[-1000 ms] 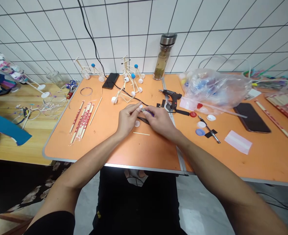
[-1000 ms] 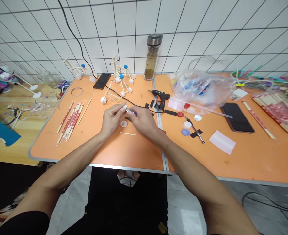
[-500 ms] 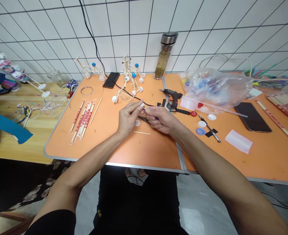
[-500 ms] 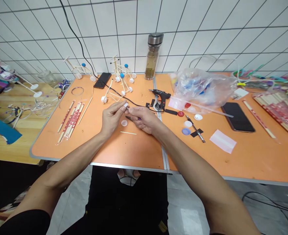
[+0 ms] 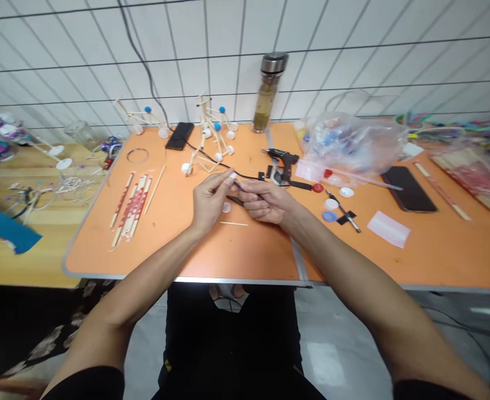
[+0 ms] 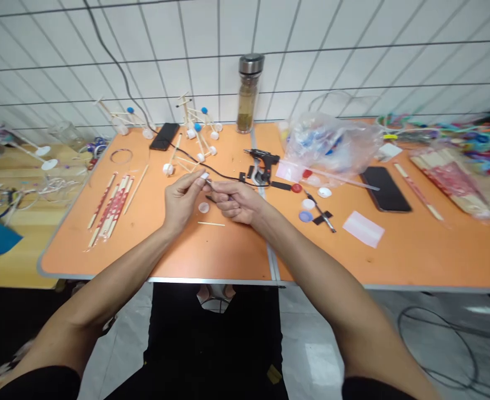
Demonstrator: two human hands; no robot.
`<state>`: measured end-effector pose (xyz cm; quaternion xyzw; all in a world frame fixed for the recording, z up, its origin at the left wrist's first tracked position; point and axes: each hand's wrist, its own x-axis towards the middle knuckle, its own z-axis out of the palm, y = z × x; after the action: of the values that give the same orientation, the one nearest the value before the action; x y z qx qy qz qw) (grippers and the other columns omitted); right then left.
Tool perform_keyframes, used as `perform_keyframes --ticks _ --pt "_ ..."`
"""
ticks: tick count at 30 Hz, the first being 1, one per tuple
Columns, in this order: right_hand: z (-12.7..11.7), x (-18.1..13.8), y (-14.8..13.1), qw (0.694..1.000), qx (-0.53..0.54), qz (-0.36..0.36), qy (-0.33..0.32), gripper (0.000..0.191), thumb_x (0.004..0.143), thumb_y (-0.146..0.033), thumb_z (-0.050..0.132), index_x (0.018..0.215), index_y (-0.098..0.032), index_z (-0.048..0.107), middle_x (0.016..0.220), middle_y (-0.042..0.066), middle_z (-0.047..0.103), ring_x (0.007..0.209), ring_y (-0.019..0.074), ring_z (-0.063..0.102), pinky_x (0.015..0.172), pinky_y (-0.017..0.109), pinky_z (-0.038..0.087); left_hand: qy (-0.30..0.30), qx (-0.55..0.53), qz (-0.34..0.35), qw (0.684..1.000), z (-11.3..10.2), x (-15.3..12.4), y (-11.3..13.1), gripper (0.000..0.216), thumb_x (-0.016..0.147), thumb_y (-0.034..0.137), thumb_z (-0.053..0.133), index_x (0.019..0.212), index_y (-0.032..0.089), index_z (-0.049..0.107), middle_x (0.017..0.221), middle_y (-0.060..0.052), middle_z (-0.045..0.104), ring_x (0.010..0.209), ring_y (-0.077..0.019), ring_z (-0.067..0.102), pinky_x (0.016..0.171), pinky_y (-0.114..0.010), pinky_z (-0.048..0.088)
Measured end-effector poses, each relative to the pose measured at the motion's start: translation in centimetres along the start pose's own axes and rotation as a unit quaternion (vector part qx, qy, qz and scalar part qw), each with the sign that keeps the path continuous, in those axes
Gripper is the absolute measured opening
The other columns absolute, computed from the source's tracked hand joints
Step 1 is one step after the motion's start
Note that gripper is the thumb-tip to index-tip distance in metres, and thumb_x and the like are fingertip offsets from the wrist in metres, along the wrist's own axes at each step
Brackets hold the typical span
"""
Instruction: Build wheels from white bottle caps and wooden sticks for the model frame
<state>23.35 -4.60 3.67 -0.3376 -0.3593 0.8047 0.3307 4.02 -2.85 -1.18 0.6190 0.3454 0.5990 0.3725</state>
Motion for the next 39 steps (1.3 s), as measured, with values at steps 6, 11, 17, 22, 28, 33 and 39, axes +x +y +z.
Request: perform_keyframes --ticks 6,11,17,22,28,33,39 --pt "0.3 0.5 -0.3 0.999 0.042 0.007 0.007 0.024 0.119 -0.025 0.044 0.111 -0.018 0.065 0.063 -0.013 0.035 0.046 0.0074 0.006 0.037 0.014 0.013 -0.067 0.002 -0.005 0.998 -0.8 0.9 -0.6 0.028 0.108 0.057 0.079 0.129 0.045 0.091 0.124 -0.001 0.089 0.129 -0.0268 0.080 0.126 -0.047 0.060" --pt "0.8 0.3 0.9 0.945 -0.285 -0.094 0.132 0.026 0.116 -0.037 0.053 0.115 -0.018 0.071 0.070 -0.005 0.050 0.051 0.0110 0.030 0.049 0.022 0.023 -0.029 0.013 -0.022 0.999 -0.9 0.6 -1.1 0.030 0.102 0.053 0.086 0.126 0.036 0.094 0.123 -0.005 0.091 0.124 -0.0283 0.083 0.121 -0.049 0.064" --pt "2.2 0.1 2.9 0.628 -0.703 -0.177 0.281 0.037 0.114 -0.026 0.046 0.132 -0.014 0.076 0.125 0.022 0.080 0.102 0.0315 0.071 0.080 0.036 0.041 -0.004 0.011 -0.099 0.995 -0.6 0.2 -1.9 0.036 0.099 0.056 0.089 0.119 0.027 0.094 0.116 -0.009 0.091 0.108 -0.0262 0.085 0.107 -0.047 0.067" --pt "0.3 -0.3 0.7 0.893 -0.393 -0.174 0.134 0.035 0.106 -0.055 0.055 0.097 -0.022 0.066 0.069 -0.004 0.045 0.057 0.0150 0.032 0.057 0.029 0.028 -0.029 0.002 -0.027 0.999 -0.6 0.3 -0.5 0.031 0.100 0.054 0.089 0.122 0.032 0.094 0.123 -0.008 0.090 0.118 -0.0261 0.083 0.115 -0.047 0.063" --pt "0.9 -0.2 1.5 0.848 -0.466 -0.172 0.187 0.031 0.104 -0.048 0.052 0.101 -0.021 0.068 0.079 0.002 0.056 0.063 0.0177 0.041 0.062 0.030 0.030 -0.022 -0.013 -0.076 0.997 -0.3 0.5 -2.0 0.035 0.096 0.054 0.092 0.119 0.028 0.094 0.116 -0.008 0.091 0.110 -0.0248 0.084 0.108 -0.043 0.064" --pt "1.8 0.0 3.2 0.737 -0.581 -0.203 0.281 0.026 0.106 -0.035 0.055 0.113 -0.017 0.073 0.106 0.016 0.075 0.081 0.0245 0.058 0.069 0.033 0.033 -0.018 -0.046 -0.111 0.993 -0.2 0.3 -3.7 0.034 0.096 0.051 0.093 0.118 0.024 0.095 0.120 -0.011 0.091 0.110 -0.0281 0.086 0.105 -0.045 0.066" --pt "-0.8 -0.1 0.5 0.951 -0.292 -0.100 0.020 0.038 0.101 -0.062 0.063 0.108 -0.024 0.066 0.067 -0.010 0.031 0.050 0.0111 0.012 0.047 0.026 0.019 -0.033 -0.037 0.016 0.999 -0.1 0.5 -2.3 0.033 0.103 0.051 0.085 0.127 0.030 0.093 0.120 -0.006 0.091 0.117 -0.0220 0.082 0.113 -0.039 0.060"
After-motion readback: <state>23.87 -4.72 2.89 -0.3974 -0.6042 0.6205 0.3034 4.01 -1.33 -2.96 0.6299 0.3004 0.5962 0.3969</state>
